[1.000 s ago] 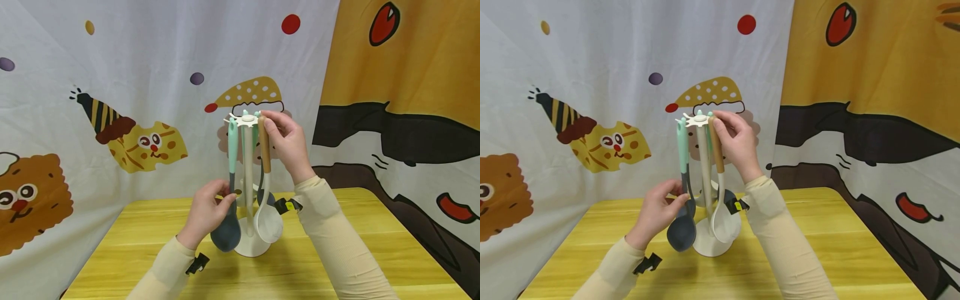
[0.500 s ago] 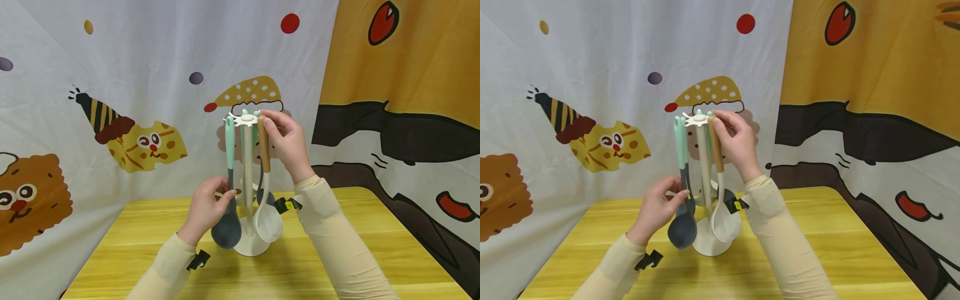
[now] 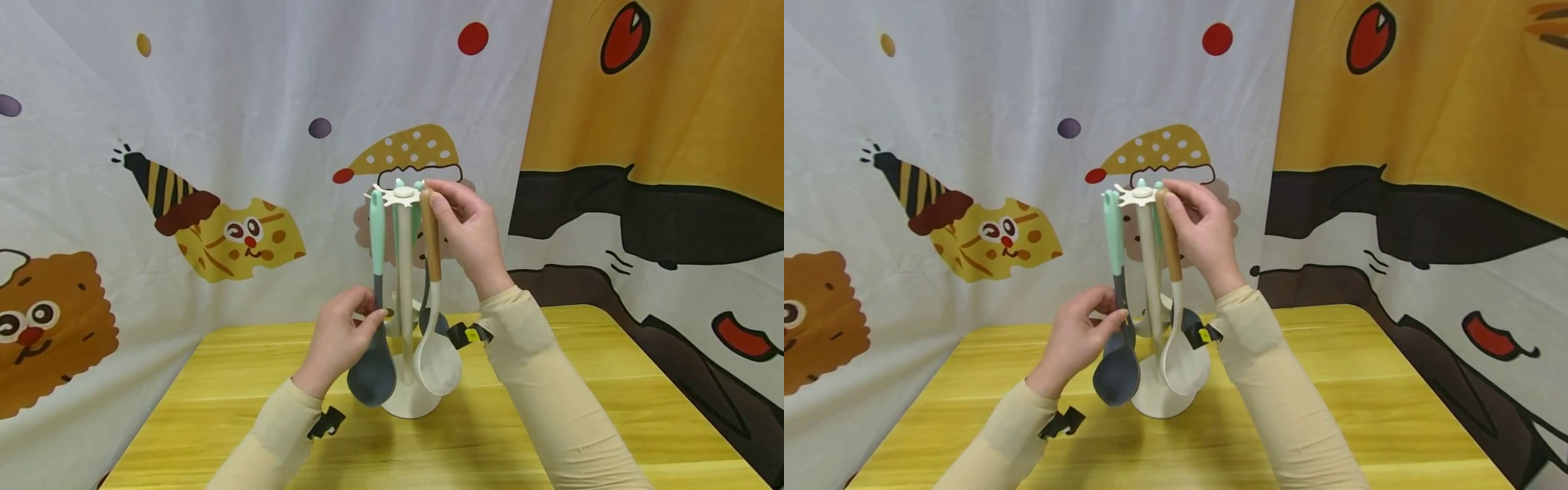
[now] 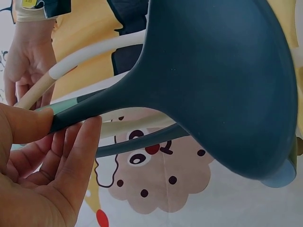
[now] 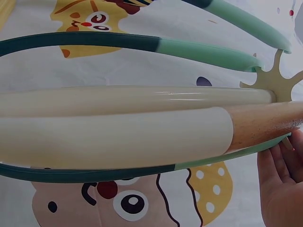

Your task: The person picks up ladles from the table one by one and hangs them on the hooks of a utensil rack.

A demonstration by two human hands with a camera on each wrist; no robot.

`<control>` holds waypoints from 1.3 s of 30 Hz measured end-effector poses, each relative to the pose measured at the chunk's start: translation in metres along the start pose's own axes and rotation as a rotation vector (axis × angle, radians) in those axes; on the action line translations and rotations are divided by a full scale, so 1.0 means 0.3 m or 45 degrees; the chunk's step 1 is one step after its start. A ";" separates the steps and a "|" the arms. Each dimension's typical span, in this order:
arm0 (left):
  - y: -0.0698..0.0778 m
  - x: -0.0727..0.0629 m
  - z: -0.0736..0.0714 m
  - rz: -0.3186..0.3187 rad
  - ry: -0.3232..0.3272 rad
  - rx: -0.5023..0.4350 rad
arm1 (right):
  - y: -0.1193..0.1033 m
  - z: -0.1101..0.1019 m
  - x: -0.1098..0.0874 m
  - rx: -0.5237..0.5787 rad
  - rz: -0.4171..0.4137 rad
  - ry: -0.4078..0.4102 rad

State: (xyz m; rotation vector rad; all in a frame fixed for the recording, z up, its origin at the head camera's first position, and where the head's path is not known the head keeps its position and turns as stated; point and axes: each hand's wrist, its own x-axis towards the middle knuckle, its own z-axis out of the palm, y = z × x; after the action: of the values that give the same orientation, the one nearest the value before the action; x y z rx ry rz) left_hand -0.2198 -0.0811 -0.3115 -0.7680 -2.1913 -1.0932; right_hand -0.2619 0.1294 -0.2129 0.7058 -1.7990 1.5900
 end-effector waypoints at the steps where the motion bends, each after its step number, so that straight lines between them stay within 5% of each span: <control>1: -0.002 0.000 0.001 0.003 -0.001 0.002 | 0.000 0.000 0.000 0.000 0.000 -0.001; 39: -0.008 -0.006 0.060 0.006 -0.034 0.011 | 0.001 -0.001 -0.002 -0.021 0.009 0.004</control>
State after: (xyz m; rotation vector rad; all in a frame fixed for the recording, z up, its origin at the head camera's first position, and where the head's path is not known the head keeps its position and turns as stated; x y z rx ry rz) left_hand -0.2243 -0.0677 -0.3230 -0.7880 -2.2134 -1.0760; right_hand -0.2616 0.1297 -0.2134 0.6898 -1.8123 1.5778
